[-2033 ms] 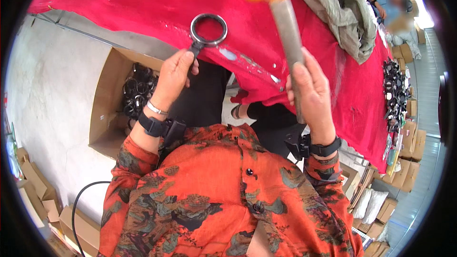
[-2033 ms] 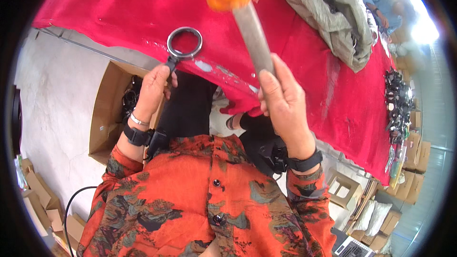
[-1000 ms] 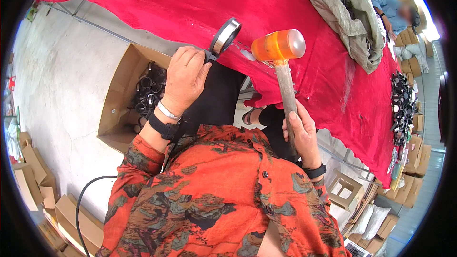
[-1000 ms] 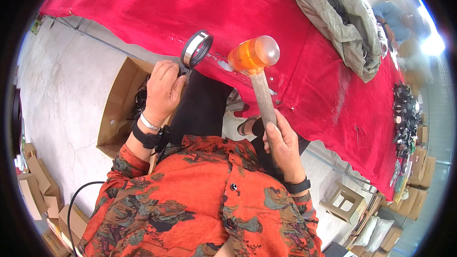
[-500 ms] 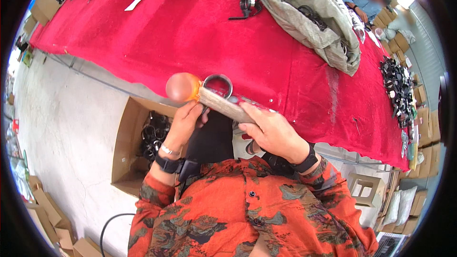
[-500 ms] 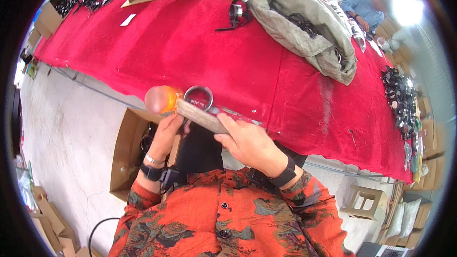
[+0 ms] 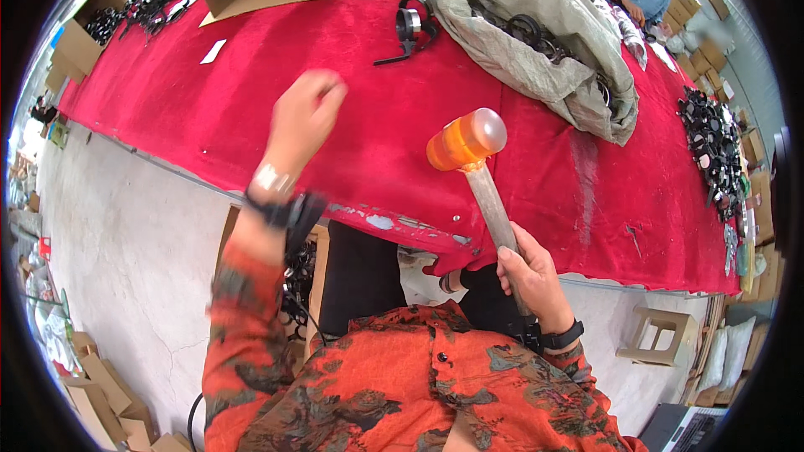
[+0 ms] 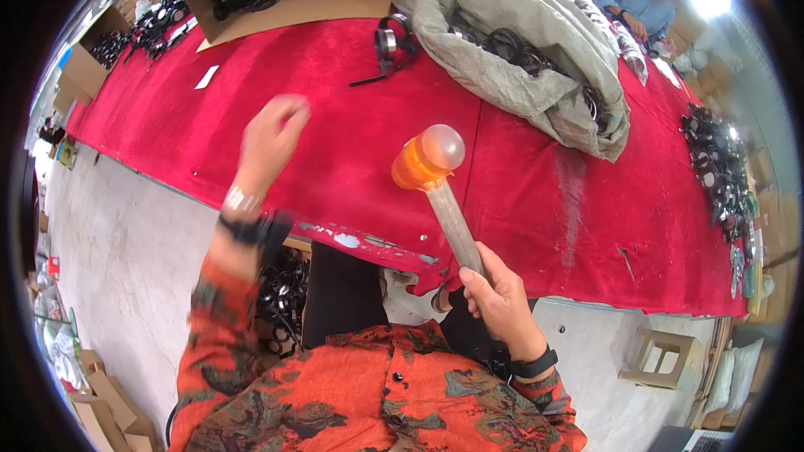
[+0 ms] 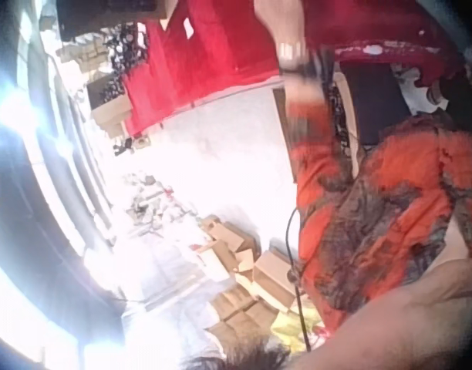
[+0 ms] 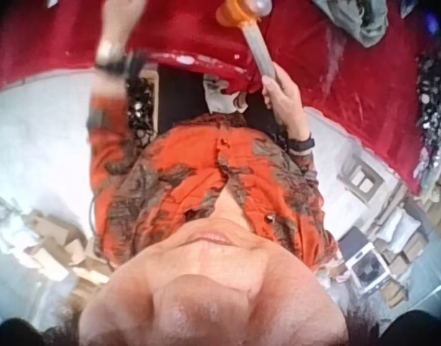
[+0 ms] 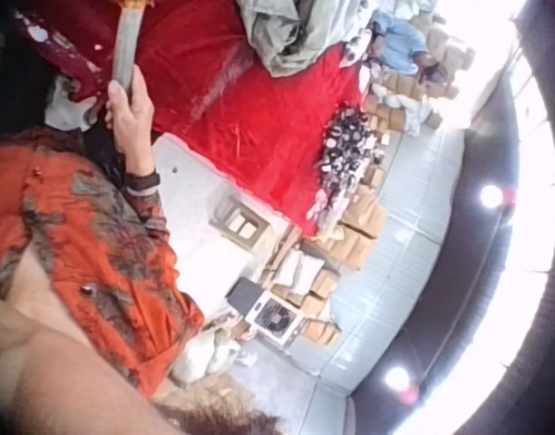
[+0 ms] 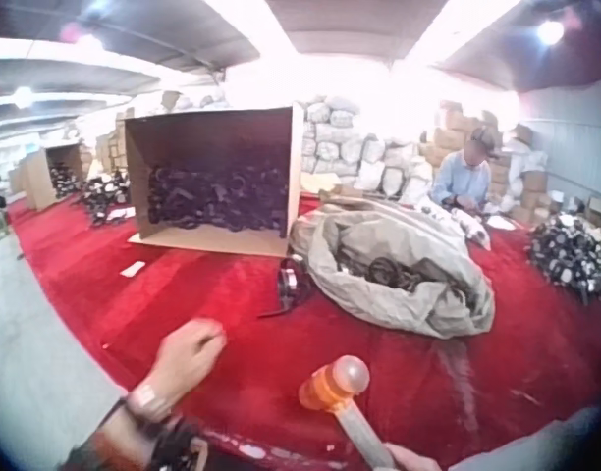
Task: The person is using a mallet and hands to assemble small plastic or metal ring-like components at a workstation.
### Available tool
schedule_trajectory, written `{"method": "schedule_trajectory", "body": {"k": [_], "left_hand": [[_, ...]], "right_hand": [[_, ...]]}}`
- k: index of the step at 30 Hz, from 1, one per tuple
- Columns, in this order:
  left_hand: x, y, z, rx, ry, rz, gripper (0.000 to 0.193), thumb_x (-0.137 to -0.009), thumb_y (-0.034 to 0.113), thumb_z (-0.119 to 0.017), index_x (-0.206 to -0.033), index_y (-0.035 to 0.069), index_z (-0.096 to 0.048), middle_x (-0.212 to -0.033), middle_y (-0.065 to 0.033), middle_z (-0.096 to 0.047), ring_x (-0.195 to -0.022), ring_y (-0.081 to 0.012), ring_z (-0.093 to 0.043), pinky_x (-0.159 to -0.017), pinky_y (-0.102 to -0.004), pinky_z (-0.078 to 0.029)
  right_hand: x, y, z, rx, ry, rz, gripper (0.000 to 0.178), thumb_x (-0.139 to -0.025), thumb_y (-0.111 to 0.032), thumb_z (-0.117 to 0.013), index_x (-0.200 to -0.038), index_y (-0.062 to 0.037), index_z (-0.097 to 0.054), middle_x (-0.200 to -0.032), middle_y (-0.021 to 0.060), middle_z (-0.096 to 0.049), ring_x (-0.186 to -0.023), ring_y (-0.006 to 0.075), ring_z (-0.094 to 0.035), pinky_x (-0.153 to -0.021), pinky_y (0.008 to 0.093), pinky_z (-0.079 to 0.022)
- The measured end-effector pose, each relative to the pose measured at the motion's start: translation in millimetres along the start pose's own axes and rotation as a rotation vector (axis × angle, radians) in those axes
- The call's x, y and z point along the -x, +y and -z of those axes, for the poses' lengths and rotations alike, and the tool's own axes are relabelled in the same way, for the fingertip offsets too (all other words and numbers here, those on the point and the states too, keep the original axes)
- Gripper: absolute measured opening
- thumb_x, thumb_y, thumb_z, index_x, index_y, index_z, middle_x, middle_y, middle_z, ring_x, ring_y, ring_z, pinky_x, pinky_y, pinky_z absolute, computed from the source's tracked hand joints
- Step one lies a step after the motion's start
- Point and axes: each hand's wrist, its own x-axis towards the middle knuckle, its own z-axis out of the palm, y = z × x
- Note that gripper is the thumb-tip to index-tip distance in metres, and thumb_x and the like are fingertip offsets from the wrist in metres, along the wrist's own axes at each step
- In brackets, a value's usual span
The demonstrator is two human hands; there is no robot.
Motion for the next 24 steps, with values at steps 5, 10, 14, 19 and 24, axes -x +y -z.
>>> {"method": "schedule_trajectory", "body": {"k": [5,10,14,19,24], "left_hand": [[-85,-29,-121,-0.357,-0.080,-0.028,0.021,-0.083,0.020,-0.063,-0.094,0.002,-0.066,-0.101,-0.0176,-0.065,-0.098,-0.0375,-0.061,-0.084,-0.0448,-0.050],[-81,-32,-118,-0.366,-0.252,-0.042,0.016,-0.081,0.014,-0.057,-0.084,0.002,-0.068,-0.078,-0.0208,-0.066,-0.080,-0.0338,-0.068,-0.075,-0.0447,-0.054],[-17,1,-23,0.663,-0.518,0.548,0.014,-0.094,0.015,-0.054,-0.098,0.002,-0.059,-0.089,-0.0087,-0.067,-0.083,-0.0167,-0.068,-0.069,-0.0297,-0.058],[73,16,94,0.680,-0.510,0.564,0.021,-0.100,0.023,-0.050,-0.100,0.004,-0.059,-0.091,-0.0062,-0.066,-0.086,-0.0132,-0.065,-0.075,-0.0258,-0.054],[141,23,138,0.721,-0.317,0.676,0.023,-0.101,0.025,-0.050,-0.094,0.006,-0.060,-0.084,-0.0033,-0.065,-0.075,-0.0097,-0.062,-0.067,-0.0213,-0.050]], "right_hand": [[7,10,2,0.088,0.003,-0.017,0.051,-0.094,-0.022,-0.063,-0.139,-0.0030,-0.047,-0.075,-0.0014,-0.055,-0.058,0.0046,-0.050,-0.052,0.0205,-0.044],[14,18,6,0.119,0.029,0.002,0.049,-0.093,-0.019,-0.064,-0.136,-0.0018,-0.049,-0.074,-0.0018,-0.055,-0.059,0.0047,-0.051,-0.051,0.0209,-0.045],[8,16,2,0.153,-0.001,0.014,0.050,-0.093,-0.017,-0.062,-0.138,-0.0006,-0.046,-0.076,-0.0011,-0.055,-0.058,0.0048,-0.050,-0.051,0.0206,-0.043],[10,16,-4,0.201,-0.005,0.012,0.050,-0.096,-0.019,-0.056,-0.141,-0.0039,-0.042,-0.076,-0.0009,-0.053,-0.060,0.0049,-0.050,-0.052,0.0195,-0.042],[18,20,-20,0.299,0.031,0.066,0.050,-0.098,-0.024,-0.055,-0.142,-0.0039,-0.041,-0.075,-0.0014,-0.053,-0.059,0.0047,-0.049,-0.051,0.0187,-0.041]]}}
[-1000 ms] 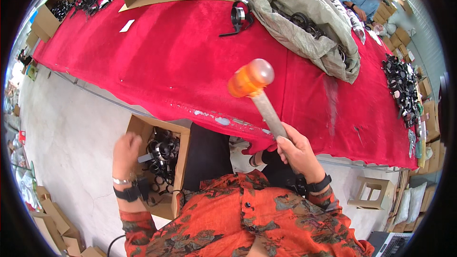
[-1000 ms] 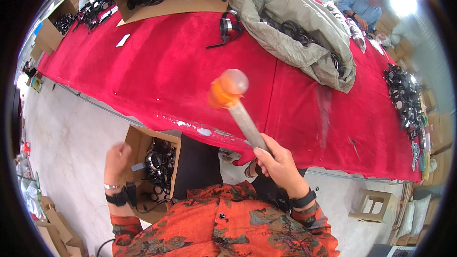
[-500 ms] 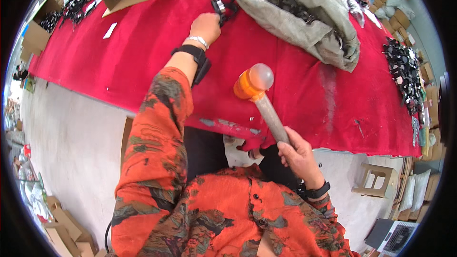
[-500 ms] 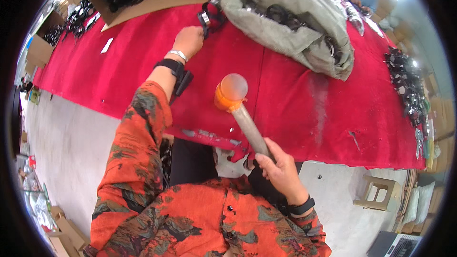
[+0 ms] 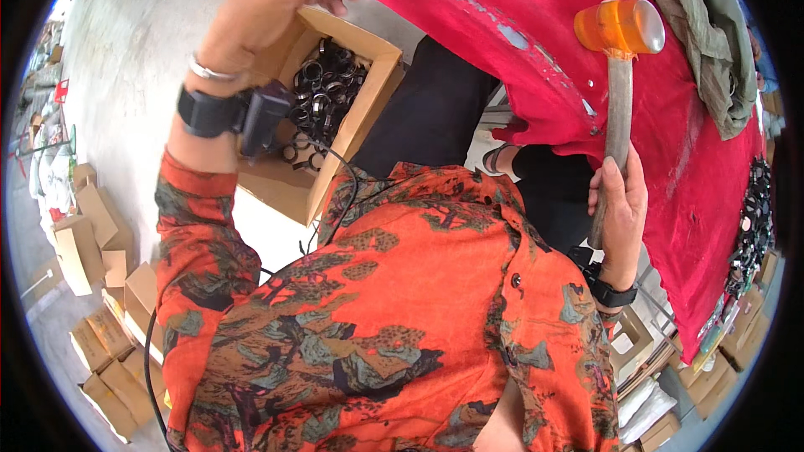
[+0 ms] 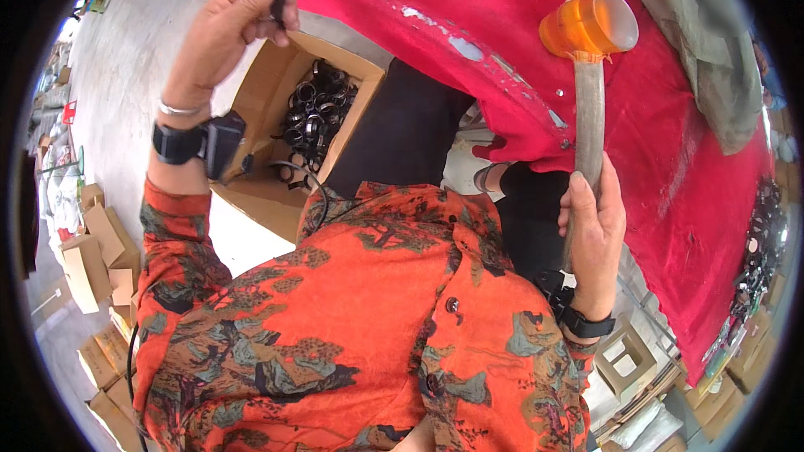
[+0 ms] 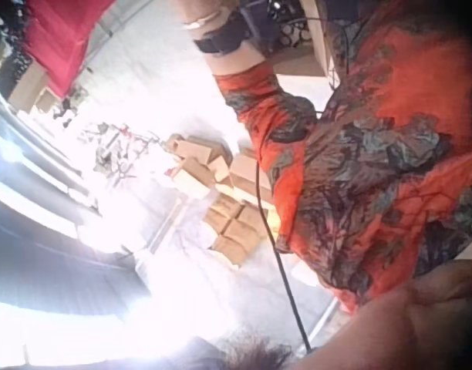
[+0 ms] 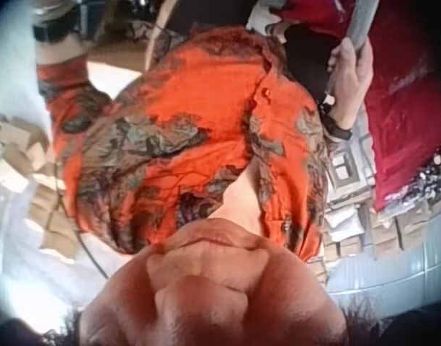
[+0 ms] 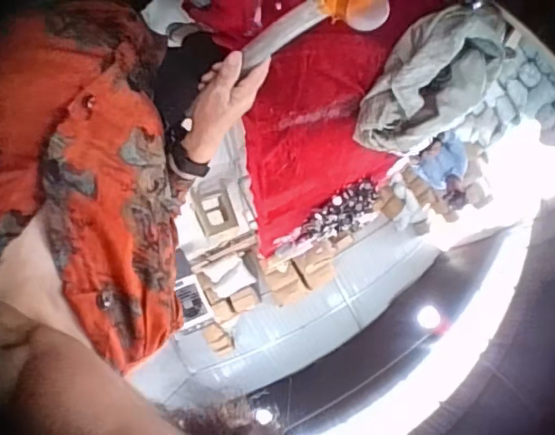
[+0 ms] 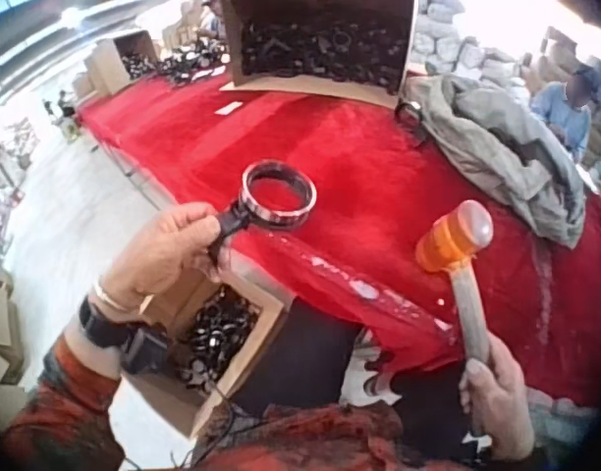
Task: The person is using a mallet and hands to assemble small plastic or metal ring-like components at a workstation.
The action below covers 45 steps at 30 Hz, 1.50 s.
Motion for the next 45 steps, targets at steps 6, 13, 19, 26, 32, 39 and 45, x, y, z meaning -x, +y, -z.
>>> {"method": "schedule_trajectory", "body": {"k": [6,13,19,26,32,39,45], "left_hand": [[2,-79,-81,0.325,0.007,0.016,0.023,-0.101,0.025,-0.050,-0.091,0.005,-0.058,-0.081,-0.0034,-0.063,-0.069,-0.0106,-0.060,-0.064,-0.0218,-0.049],[-5,-119,-124,0.167,0.126,-0.089,0.026,-0.102,0.027,-0.048,-0.090,0.006,-0.057,-0.079,-0.0008,-0.060,-0.072,-0.0073,-0.055,-0.062,-0.0215,-0.045],[-13,-120,-125,0.214,0.105,-0.108,0.024,-0.101,0.026,-0.049,-0.089,0.007,-0.056,-0.080,0.0002,-0.059,-0.072,-0.0069,-0.055,-0.062,-0.0214,-0.045],[-11,-119,-125,0.240,0.144,-0.096,0.023,-0.101,0.025,-0.050,-0.088,0.006,-0.057,-0.078,0.0007,-0.058,-0.072,-0.0066,-0.055,-0.060,-0.0215,-0.044],[-12,-117,-131,0.252,0.153,-0.082,0.024,-0.099,0.025,-0.052,-0.087,0.005,-0.057,-0.075,0.0002,-0.059,-0.070,-0.0067,-0.056,-0.058,-0.0221,-0.045],[-8,-113,-125,0.167,0.185,-0.070,0.024,-0.100,0.023,-0.049,-0.088,0.005,-0.058,-0.078,-0.0004,-0.059,-0.072,-0.0080,-0.056,-0.062,-0.0228,-0.046],[-12,-114,-127,0.180,0.170,-0.056,0.024,-0.100,0.024,-0.051,-0.088,0.005,-0.058,-0.078,-0.0007,-0.059,-0.072,-0.0080,-0.056,-0.062,-0.0226,-0.046]], "right_hand": [[16,-6,-18,-0.096,-0.054,0.014,0.052,-0.097,-0.022,-0.058,-0.142,-0.0026,-0.041,-0.078,-0.0007,-0.056,-0.059,0.0045,-0.051,-0.051,0.0190,-0.041],[37,-41,-14,-0.006,0.031,0.381,0.049,-0.097,-0.018,-0.055,-0.141,-0.0002,-0.042,-0.085,0.0045,-0.059,-0.066,0.0052,-0.051,-0.059,0.0194,-0.043],[31,-7,-16,0.429,-0.048,0.413,0.043,-0.093,-0.011,-0.059,-0.133,0.0013,-0.050,-0.092,0.0167,-0.064,-0.081,0.0204,-0.063,-0.077,0.0315,-0.050],[38,-42,-16,0.282,-0.095,0.335,0.049,-0.095,-0.015,-0.057,-0.139,0.0006,-0.043,-0.082,0.0058,-0.059,-0.063,0.0093,-0.053,-0.061,0.0235,-0.045],[-4,-37,-47,0.513,-0.143,0.651,0.045,-0.092,-0.013,-0.062,-0.132,0.0011,-0.049,-0.082,0.0181,-0.063,-0.069,0.0232,-0.065,-0.065,0.0326,-0.050],[-4,-103,-57,0.276,-0.054,0.609,0.042,-0.093,-0.013,-0.061,-0.132,0.0002,-0.050,-0.080,0.0155,-0.062,-0.066,0.0169,-0.063,-0.062,0.0283,-0.049],[-56,-67,-60,0.444,-0.055,0.527,0.040,-0.094,-0.017,-0.060,-0.129,0.0007,-0.053,-0.079,0.0075,-0.062,-0.063,0.0112,-0.058,-0.059,0.0288,-0.049]]}}
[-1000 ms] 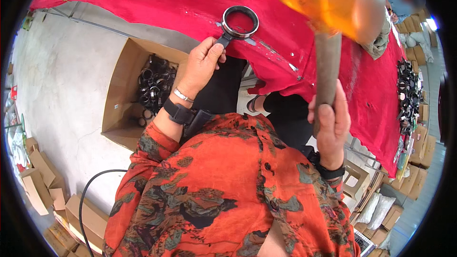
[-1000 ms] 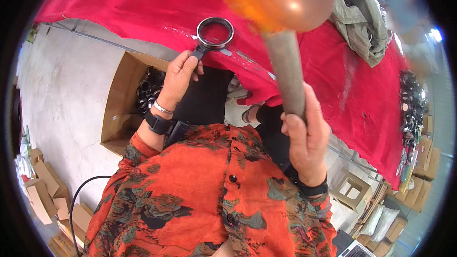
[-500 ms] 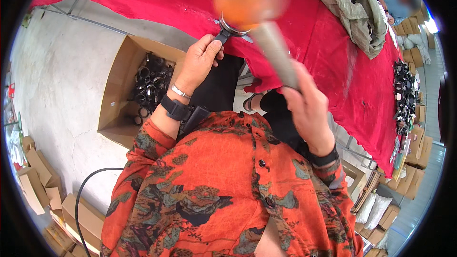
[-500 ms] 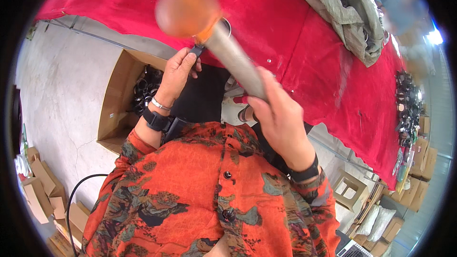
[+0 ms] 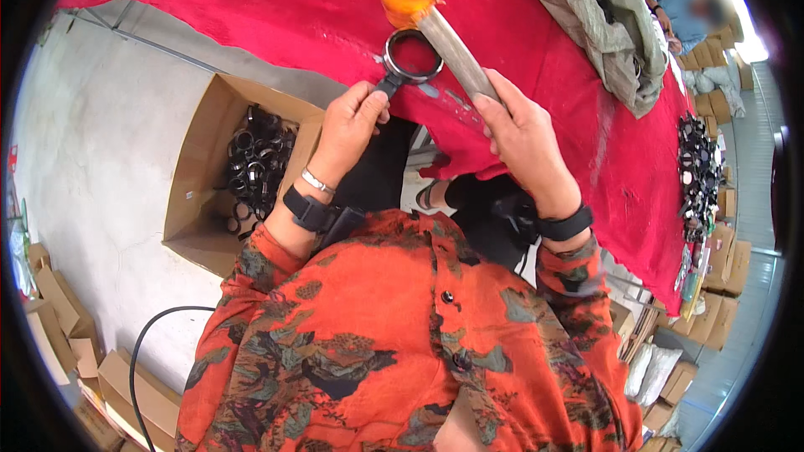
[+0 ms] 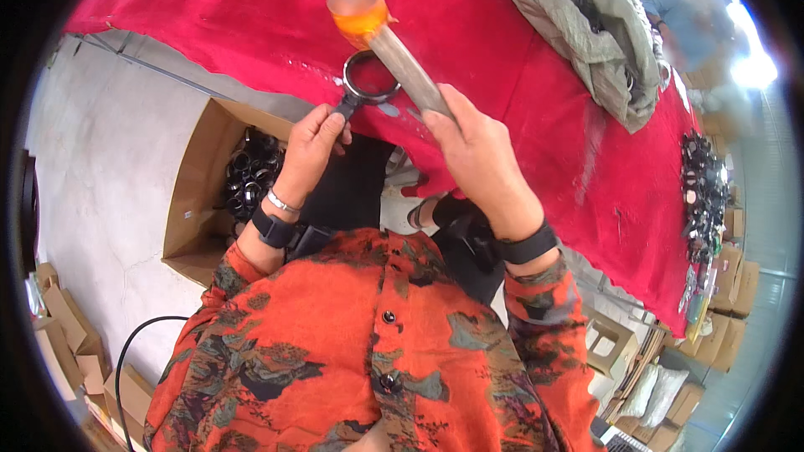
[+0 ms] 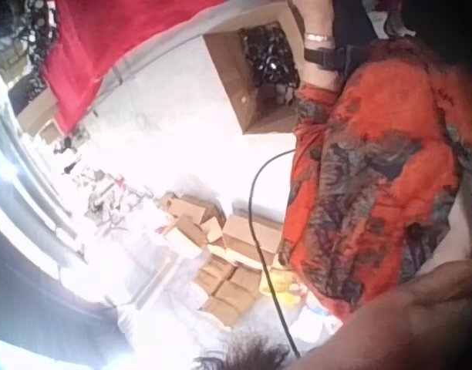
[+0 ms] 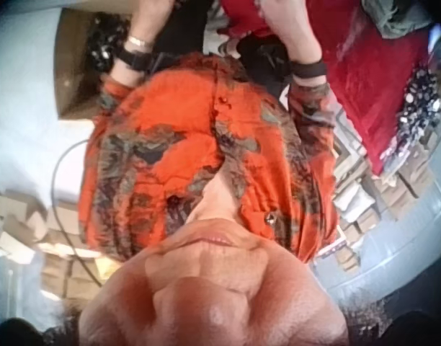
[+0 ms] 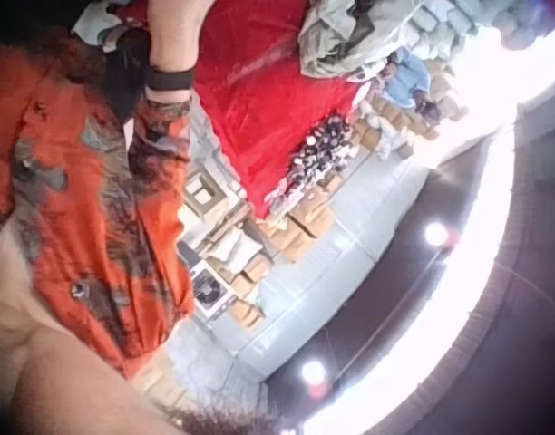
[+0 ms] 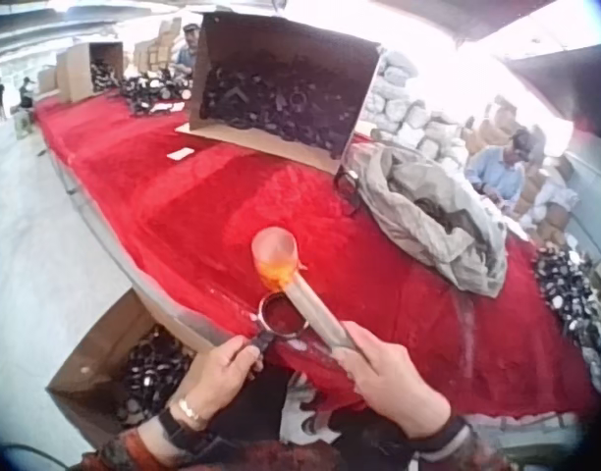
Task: The person is using a mallet and hands to assemble small plastic or metal ring-like components at a workstation.
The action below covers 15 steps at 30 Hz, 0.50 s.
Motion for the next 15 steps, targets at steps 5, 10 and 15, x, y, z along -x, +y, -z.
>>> {"method": "schedule_trajectory", "body": {"k": [5,10,15], "left_hand": [[3,-2,4,0.026,0.012,-0.001,0.024,-0.100,0.024,-0.051,-0.087,0.005,-0.058,-0.078,-0.0010,-0.059,-0.071,-0.0081,-0.056,-0.063,-0.0230,-0.046],[2,3,-2,0.028,-0.035,0.005,0.024,-0.100,0.025,-0.051,-0.087,0.005,-0.058,-0.079,-0.0013,-0.060,-0.072,-0.0083,-0.056,-0.064,-0.0236,-0.047],[2,-3,6,0.065,-0.010,-0.017,0.026,-0.099,0.025,-0.053,-0.086,0.004,-0.058,-0.076,-0.0007,-0.060,-0.071,-0.0075,-0.057,-0.061,-0.0228,-0.047]], "right_hand": [[13,-29,28,-0.299,0.017,-0.231,0.043,-0.097,-0.017,-0.056,-0.136,-0.0017,-0.049,-0.074,-0.0003,-0.056,-0.059,0.0054,-0.050,-0.053,0.0214,-0.043],[33,24,12,-0.414,-0.035,-0.412,0.047,-0.098,-0.023,-0.055,-0.140,-0.0031,-0.046,-0.073,-0.0008,-0.054,-0.056,0.0050,-0.049,-0.049,0.0203,-0.042],[29,7,33,-0.445,0.047,-0.394,0.047,-0.099,-0.026,-0.055,-0.140,-0.0050,-0.046,-0.073,-0.0018,-0.054,-0.055,0.0030,-0.048,-0.048,0.0185,-0.042]]}}
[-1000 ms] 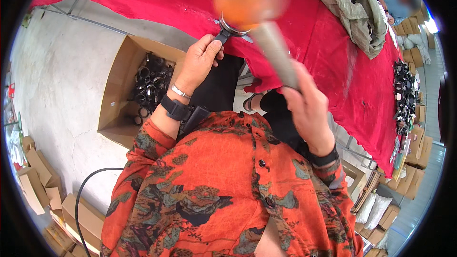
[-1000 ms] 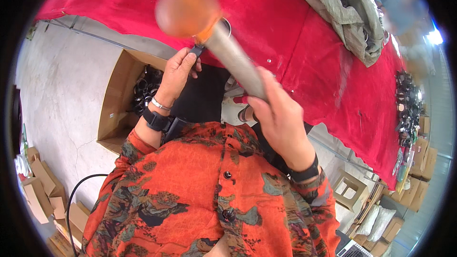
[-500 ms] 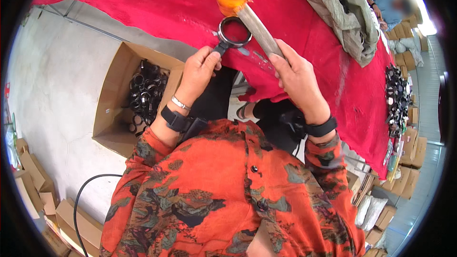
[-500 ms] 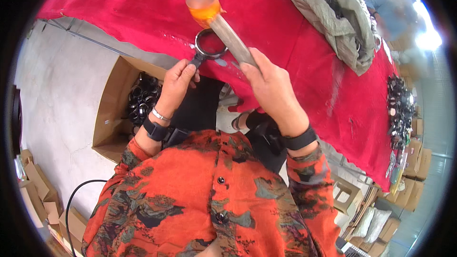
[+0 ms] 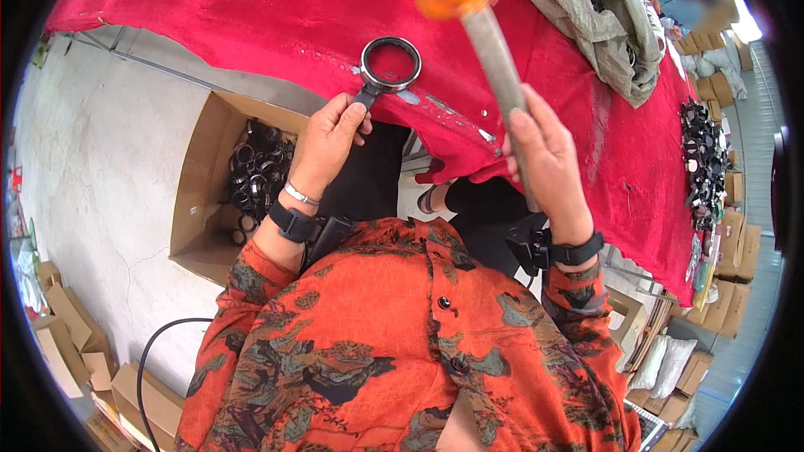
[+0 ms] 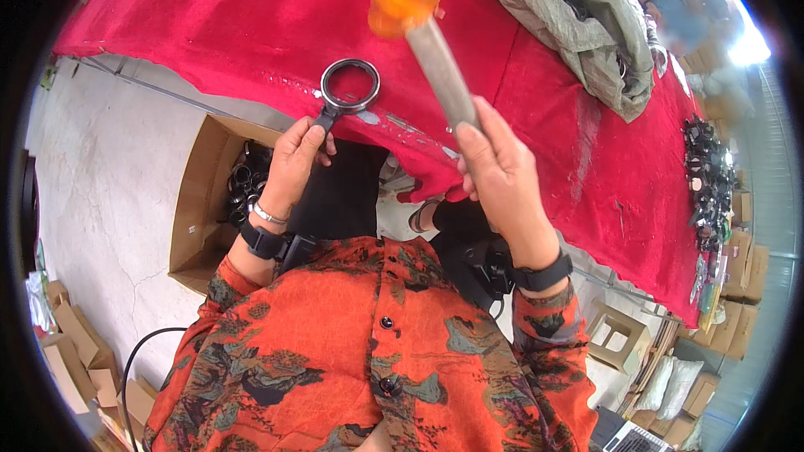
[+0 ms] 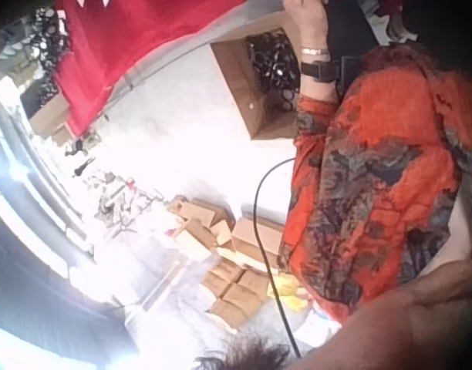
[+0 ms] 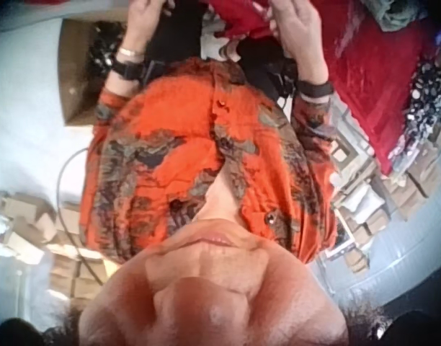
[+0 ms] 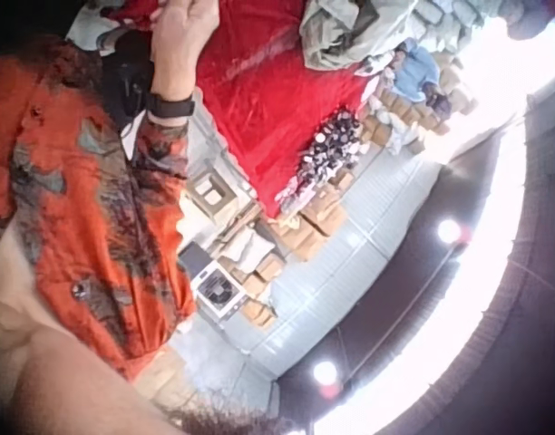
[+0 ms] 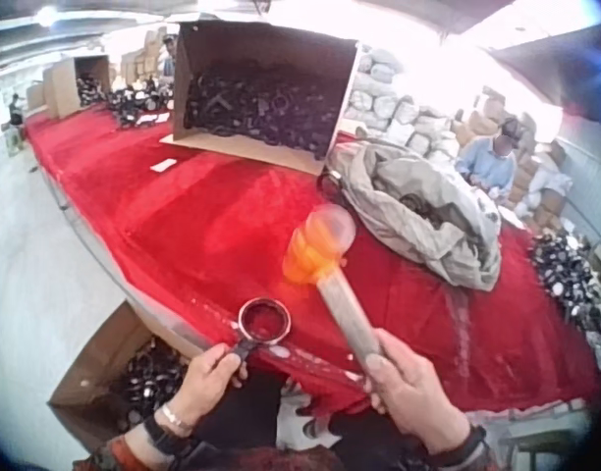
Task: The person is using a mallet and hands to assemble small plastic or metal ring-like components at a workstation.
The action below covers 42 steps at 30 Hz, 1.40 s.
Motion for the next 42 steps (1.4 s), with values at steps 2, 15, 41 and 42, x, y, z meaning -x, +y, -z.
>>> {"method": "schedule_trajectory", "body": {"k": [2,15,41,42], "left_hand": [[1,0,2,-0.014,-0.009,0.014,0.025,-0.099,0.025,-0.053,-0.087,0.004,-0.058,-0.077,-0.0007,-0.060,-0.071,-0.0076,-0.057,-0.061,-0.0229,-0.047],[0,3,0,-0.017,-0.046,0.036,0.024,-0.101,0.028,-0.049,-0.094,0.006,-0.056,-0.084,-0.0019,-0.059,-0.078,-0.0102,-0.058,-0.066,-0.0246,-0.049],[-4,0,-11,-0.006,0.014,0.058,0.028,-0.099,0.028,-0.052,-0.087,0.005,-0.059,-0.076,-0.0009,-0.060,-0.071,-0.0090,-0.058,-0.062,-0.0242,-0.048],[-1,1,-9,-0.006,0.024,0.056,0.028,-0.099,0.028,-0.052,-0.087,0.005,-0.059,-0.076,-0.0009,-0.060,-0.071,-0.0090,-0.058,-0.062,-0.0242,-0.048]], "right_hand": [[6,-6,-1,-0.099,-0.001,0.107,0.050,-0.099,-0.026,-0.054,-0.142,-0.0045,-0.043,-0.073,-0.0025,-0.054,-0.056,0.0031,-0.048,-0.048,0.0182,-0.041],[48,56,4,-0.138,0.030,0.137,0.050,-0.100,-0.024,-0.051,-0.144,-0.0028,-0.040,-0.074,-0.0012,-0.052,-0.058,0.0047,-0.047,-0.051,0.0186,-0.040],[14,13,-36,0.522,-0.121,0.553,0.043,-0.091,-0.016,-0.064,-0.130,-0.0010,-0.052,-0.094,0.0211,-0.065,-0.075,0.0339,-0.066,-0.069,0.0381,-0.052],[16,1,-40,0.522,-0.129,0.558,0.043,-0.091,-0.016,-0.064,-0.130,-0.0010,-0.052,-0.094,0.0211,-0.065,-0.075,0.0339,-0.066,-0.069,0.0381,-0.052]]}}
